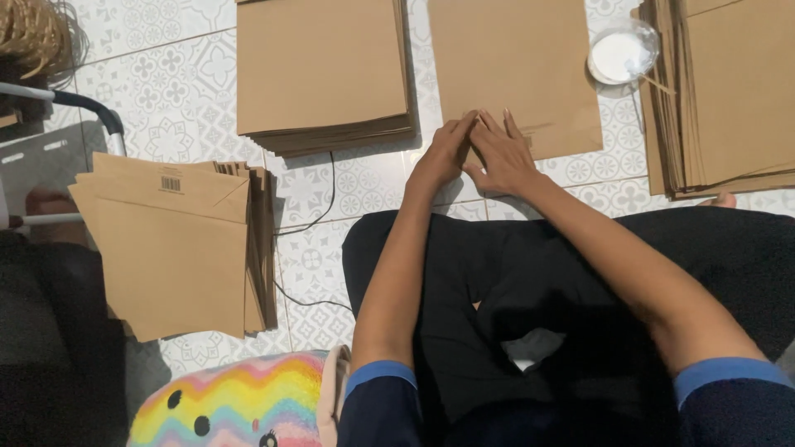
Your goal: Applying glue to the bottom flaps of paper bags and folding them to complete the assembly.
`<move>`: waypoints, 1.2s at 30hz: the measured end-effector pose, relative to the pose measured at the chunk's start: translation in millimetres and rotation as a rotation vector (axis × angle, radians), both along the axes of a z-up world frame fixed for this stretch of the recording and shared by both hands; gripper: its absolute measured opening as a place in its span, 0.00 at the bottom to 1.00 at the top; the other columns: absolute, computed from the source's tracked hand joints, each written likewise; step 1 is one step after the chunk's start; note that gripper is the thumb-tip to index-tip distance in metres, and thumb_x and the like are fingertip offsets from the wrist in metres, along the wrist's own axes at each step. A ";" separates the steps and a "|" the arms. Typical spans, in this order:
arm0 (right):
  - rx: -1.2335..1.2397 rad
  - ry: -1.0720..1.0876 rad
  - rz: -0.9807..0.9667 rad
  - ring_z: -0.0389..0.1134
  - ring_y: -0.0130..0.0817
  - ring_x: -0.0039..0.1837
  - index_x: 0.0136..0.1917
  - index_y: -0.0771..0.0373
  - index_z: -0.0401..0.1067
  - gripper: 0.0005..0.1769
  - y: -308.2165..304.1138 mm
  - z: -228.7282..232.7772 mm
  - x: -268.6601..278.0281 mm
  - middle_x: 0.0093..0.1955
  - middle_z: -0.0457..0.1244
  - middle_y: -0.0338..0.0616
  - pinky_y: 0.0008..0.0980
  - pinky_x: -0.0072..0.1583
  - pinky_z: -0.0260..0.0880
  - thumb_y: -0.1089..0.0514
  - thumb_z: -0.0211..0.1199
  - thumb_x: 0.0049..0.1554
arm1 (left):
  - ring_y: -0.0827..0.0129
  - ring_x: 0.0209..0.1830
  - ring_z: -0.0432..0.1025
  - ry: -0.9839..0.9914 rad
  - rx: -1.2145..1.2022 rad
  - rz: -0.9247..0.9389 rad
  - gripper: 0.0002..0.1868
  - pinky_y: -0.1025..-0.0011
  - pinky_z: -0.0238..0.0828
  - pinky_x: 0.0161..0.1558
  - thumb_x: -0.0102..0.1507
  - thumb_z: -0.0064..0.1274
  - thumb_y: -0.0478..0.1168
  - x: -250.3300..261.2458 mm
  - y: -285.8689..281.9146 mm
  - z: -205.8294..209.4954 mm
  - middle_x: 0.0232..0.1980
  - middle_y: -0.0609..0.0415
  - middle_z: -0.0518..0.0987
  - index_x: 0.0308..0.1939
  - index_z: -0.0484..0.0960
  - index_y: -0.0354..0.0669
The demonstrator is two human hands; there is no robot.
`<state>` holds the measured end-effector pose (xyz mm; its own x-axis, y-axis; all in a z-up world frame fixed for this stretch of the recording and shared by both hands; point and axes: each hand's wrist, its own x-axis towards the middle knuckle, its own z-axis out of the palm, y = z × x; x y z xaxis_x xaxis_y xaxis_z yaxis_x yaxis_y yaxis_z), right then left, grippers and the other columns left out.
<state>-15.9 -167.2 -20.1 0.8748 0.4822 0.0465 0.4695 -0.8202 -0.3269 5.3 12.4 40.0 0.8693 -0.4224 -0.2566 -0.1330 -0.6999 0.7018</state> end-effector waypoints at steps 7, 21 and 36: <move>0.061 0.143 -0.137 0.41 0.47 0.86 0.82 0.49 0.56 0.55 -2.1 5.5 6.6 0.86 0.46 0.34 0.63 0.81 0.24 0.19 0.57 0.52 | 0.39 0.75 0.59 0.070 0.007 -0.086 0.64 0.52 0.69 0.71 0.45 0.56 0.13 15.4 5.3 -38.9 0.75 0.42 0.63 0.82 0.51 0.53; 0.256 0.264 -0.367 0.36 0.51 0.86 0.76 0.50 0.67 0.57 8.4 40.5 1.7 0.85 0.49 0.35 0.66 0.79 0.20 0.20 0.74 0.43 | 0.41 0.71 0.67 0.125 0.059 -0.080 0.57 0.46 0.65 0.71 0.51 0.63 0.21 7.6 9.7 -18.7 0.75 0.45 0.69 0.80 0.56 0.60; 0.344 0.084 -0.345 0.51 0.53 0.81 0.62 0.40 0.78 0.24 -4.7 25.0 5.1 0.79 0.60 0.38 0.71 0.77 0.23 0.35 0.70 0.55 | 0.46 0.52 0.80 -0.084 0.058 0.089 0.42 0.53 0.80 0.52 0.50 0.65 0.23 3.0 6.0 -42.0 0.51 0.43 0.85 0.66 0.75 0.54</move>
